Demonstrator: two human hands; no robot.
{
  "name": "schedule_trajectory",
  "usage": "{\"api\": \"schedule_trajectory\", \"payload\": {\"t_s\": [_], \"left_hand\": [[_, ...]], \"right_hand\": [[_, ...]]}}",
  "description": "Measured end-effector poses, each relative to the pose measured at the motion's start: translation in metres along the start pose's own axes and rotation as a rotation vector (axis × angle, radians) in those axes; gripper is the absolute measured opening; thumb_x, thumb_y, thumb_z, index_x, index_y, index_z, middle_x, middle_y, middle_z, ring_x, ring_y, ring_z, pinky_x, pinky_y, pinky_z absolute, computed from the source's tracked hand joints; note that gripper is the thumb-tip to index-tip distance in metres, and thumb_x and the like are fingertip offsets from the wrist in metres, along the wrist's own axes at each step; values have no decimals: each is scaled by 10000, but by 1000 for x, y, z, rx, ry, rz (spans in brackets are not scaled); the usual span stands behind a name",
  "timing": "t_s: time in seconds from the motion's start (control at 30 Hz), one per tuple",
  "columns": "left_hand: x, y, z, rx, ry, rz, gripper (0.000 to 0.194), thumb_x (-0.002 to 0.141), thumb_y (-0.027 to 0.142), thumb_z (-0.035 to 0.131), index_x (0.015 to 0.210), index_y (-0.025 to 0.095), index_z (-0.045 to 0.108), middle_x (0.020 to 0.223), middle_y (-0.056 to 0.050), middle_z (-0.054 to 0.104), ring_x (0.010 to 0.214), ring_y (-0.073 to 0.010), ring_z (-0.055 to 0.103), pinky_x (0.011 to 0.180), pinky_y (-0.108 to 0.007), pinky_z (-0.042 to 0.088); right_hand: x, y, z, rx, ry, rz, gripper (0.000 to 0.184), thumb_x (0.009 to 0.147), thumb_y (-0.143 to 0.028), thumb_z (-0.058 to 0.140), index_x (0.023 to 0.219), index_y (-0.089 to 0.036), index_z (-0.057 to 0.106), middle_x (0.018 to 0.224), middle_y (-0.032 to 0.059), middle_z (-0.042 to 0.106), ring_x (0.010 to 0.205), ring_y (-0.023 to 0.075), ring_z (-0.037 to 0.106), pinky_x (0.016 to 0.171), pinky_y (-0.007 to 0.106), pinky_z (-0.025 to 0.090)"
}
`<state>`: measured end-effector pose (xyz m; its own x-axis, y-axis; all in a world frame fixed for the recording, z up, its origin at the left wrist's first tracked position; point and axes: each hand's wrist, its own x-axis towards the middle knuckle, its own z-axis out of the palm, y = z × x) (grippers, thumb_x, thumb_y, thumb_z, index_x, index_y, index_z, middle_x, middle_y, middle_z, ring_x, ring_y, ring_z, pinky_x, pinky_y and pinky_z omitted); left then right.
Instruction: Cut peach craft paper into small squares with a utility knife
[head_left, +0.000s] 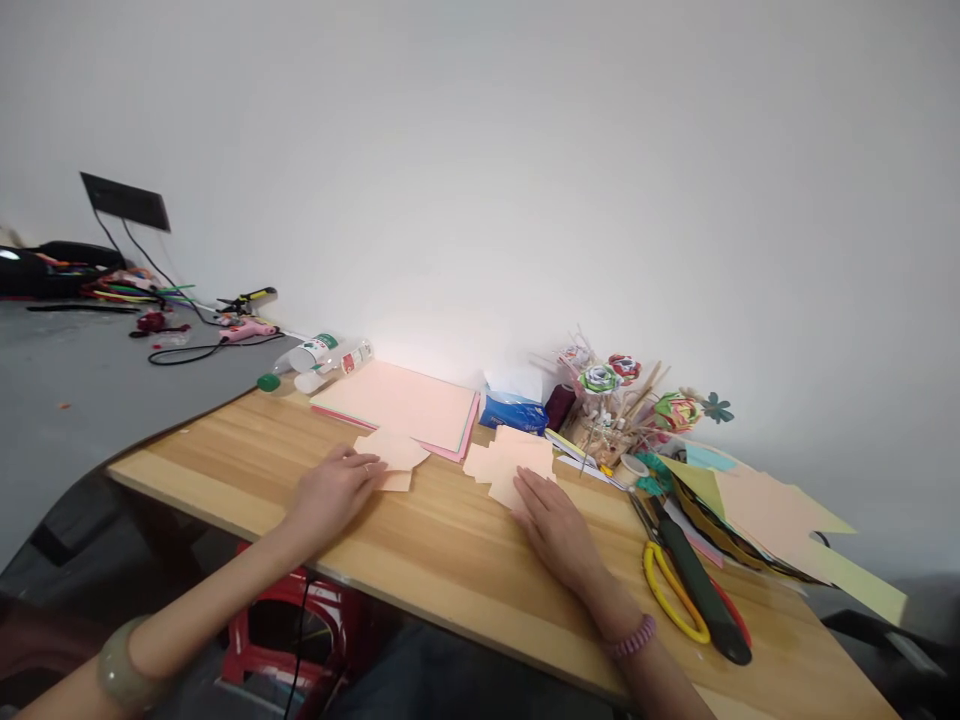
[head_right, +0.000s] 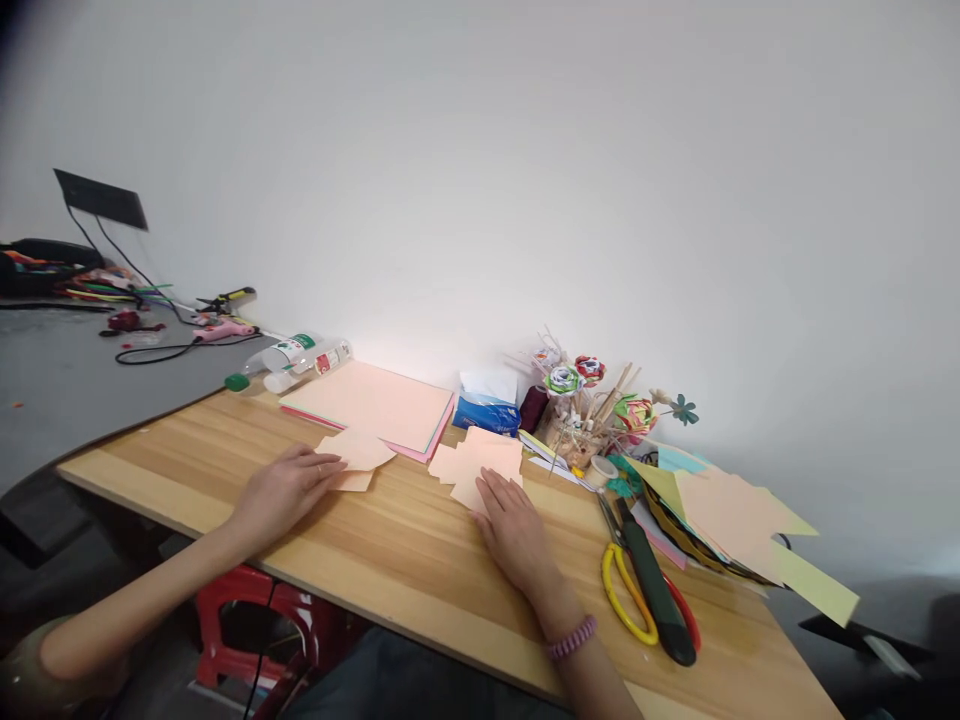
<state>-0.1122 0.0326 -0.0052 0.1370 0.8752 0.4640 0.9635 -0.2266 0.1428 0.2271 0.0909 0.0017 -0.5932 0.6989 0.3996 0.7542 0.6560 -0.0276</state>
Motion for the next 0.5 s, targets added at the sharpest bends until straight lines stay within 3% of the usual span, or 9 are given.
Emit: {"api": "schedule_trajectory", "payload": {"t_s": [0.1,0.23,0.4,0.5], "left_hand": [[5,-2,-8,-75,60,-171,326,879,324,407,905,233,719,965,-31,693,885,-238,588,666,-293,430],[14,-8,-12,-373,60,-409,264,778,359,483,765,223,709,909,-18,693,769,-209,613,618,-264,390],[20,-23,-5,-585,12,-456,338,691,506,549,758,225,725,785,-17,721,729,-234,644,621,-270,436],[21,-29,-3,-656,74,-494,360,651,536,589,766,225,729,791,-22,725,763,-240,652,651,-275,460]], "right_hand": [[-10,-1,-5,-27,103,61,380,915,-310,385,1235,-169,534,1274,133,545,1175,243,499,986,462,405],[-32,-6,-15,-44,165,166,372,924,-284,347,1191,-140,563,1179,156,598,1087,251,562,907,454,471],[-58,-26,-31,-15,54,173,341,918,-284,377,1136,-167,612,1141,114,630,1040,223,594,882,390,499],[-61,-34,-33,10,-24,158,349,908,-324,419,1177,-185,592,1168,81,627,1069,219,580,916,386,480]]}}
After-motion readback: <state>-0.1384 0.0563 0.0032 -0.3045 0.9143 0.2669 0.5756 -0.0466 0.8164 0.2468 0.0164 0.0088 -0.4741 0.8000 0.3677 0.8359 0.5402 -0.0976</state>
